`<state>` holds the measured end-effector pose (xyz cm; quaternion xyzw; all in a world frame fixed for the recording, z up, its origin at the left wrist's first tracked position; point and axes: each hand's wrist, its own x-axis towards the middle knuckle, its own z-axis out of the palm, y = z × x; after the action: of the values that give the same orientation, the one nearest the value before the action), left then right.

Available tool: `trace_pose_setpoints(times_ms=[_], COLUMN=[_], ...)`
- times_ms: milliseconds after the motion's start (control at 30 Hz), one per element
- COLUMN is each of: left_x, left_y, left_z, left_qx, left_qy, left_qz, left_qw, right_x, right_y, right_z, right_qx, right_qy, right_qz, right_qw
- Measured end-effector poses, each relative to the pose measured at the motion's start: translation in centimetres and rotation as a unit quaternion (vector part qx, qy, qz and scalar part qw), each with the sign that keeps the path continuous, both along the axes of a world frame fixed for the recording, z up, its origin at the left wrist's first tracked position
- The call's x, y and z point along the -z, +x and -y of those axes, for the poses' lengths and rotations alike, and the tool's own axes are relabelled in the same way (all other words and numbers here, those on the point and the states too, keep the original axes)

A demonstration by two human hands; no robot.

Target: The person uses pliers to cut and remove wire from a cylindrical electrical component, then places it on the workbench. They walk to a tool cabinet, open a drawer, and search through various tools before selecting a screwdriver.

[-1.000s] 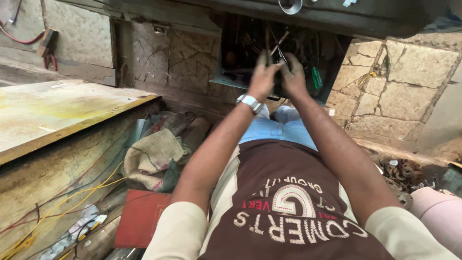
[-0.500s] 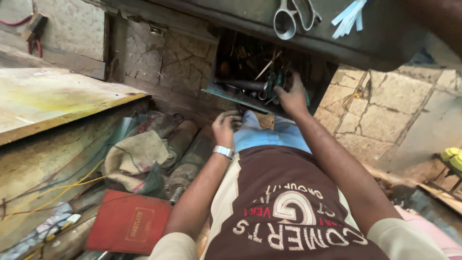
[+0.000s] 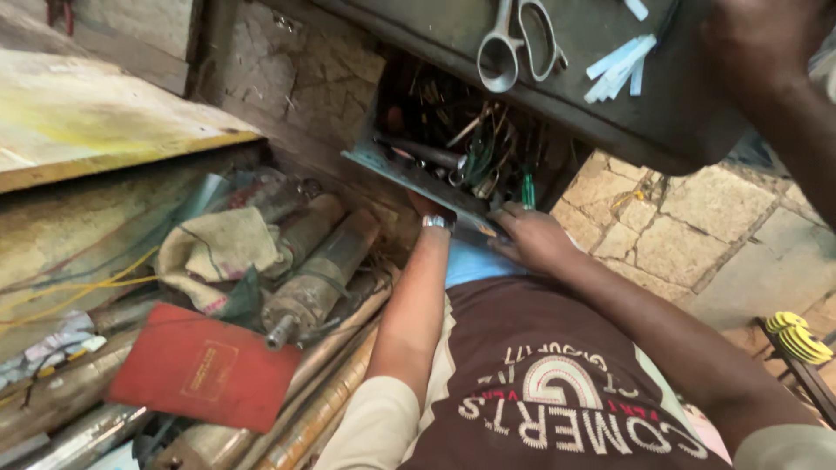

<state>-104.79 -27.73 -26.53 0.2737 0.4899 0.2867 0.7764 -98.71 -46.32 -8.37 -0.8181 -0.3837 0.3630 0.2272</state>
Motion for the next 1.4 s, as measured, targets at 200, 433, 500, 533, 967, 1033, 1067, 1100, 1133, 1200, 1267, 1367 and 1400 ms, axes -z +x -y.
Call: trace_pose_setpoints(times_ms=[200, 433, 500, 533, 967, 1033, 1067, 1100, 1133, 1200, 1267, 1367, 1400], left_x=[-0.6, -1.5, -1.3, -1.3, 2.2, 3.8, 4.5, 5.2, 5.7, 6.4, 6.8, 7.3, 7.5], left_y=[0.0, -1.8, -2.9, -3.5, -17.4, -19.5, -20.3, -20.9, -21.4, -22.3, -22.5, -22.7, -23.1], left_z=[-0.3, -0.8, -0.9, -1.0, -1.8, -1.7, -1.9, -2.0, -2.0, -2.0, -1.9, -1.7, -1.6], left_qx=[-0.007, 0.023, 0.024, 0.031, 0.077, 0.082, 0.085, 0.09, 0.095, 0.104, 0.11, 0.115, 0.117], left_qy=[-0.071, -0.217, -0.241, -0.246, -0.139, -0.142, -0.144, -0.144, -0.145, -0.149, -0.157, -0.167, -0.166], left_qz=[0.058, 0.1, 0.118, 0.129, -0.068, -0.09, -0.098, -0.107, -0.116, -0.14, -0.15, -0.17, -0.182], left_qw=[0.996, 0.971, 0.963, 0.96, 0.985, 0.982, 0.981, 0.98, 0.978, 0.973, 0.97, 0.964, 0.962], right_x=[1.1, 2.0, 2.0, 2.0, 3.3, 3.7, 3.9, 4.0, 4.1, 4.1, 3.9, 3.6, 3.3], right_y=[-1.3, -4.0, -4.9, -5.5, -13.5, -14.8, -15.2, -15.6, -15.9, -16.2, -16.0, -15.2, -15.1], right_z=[-0.4, -0.4, -0.5, -0.6, -2.8, -2.8, -2.8, -2.8, -2.8, -3.1, -3.5, -4.3, -4.4], right_qx=[-0.044, -0.038, -0.039, -0.045, -0.116, -0.123, -0.127, -0.129, -0.118, -0.103, -0.114, -0.111, -0.112], right_qy=[-0.032, -0.027, 0.015, -0.01, 0.014, -0.003, -0.019, -0.035, -0.025, -0.005, -0.013, -0.039, -0.055], right_qz=[0.075, 0.102, 0.111, 0.093, -0.072, -0.09, -0.088, -0.085, -0.085, -0.087, -0.083, -0.091, -0.109], right_qw=[0.996, 0.994, 0.993, 0.995, 0.991, 0.988, 0.988, 0.987, 0.989, 0.991, 0.99, 0.989, 0.986])
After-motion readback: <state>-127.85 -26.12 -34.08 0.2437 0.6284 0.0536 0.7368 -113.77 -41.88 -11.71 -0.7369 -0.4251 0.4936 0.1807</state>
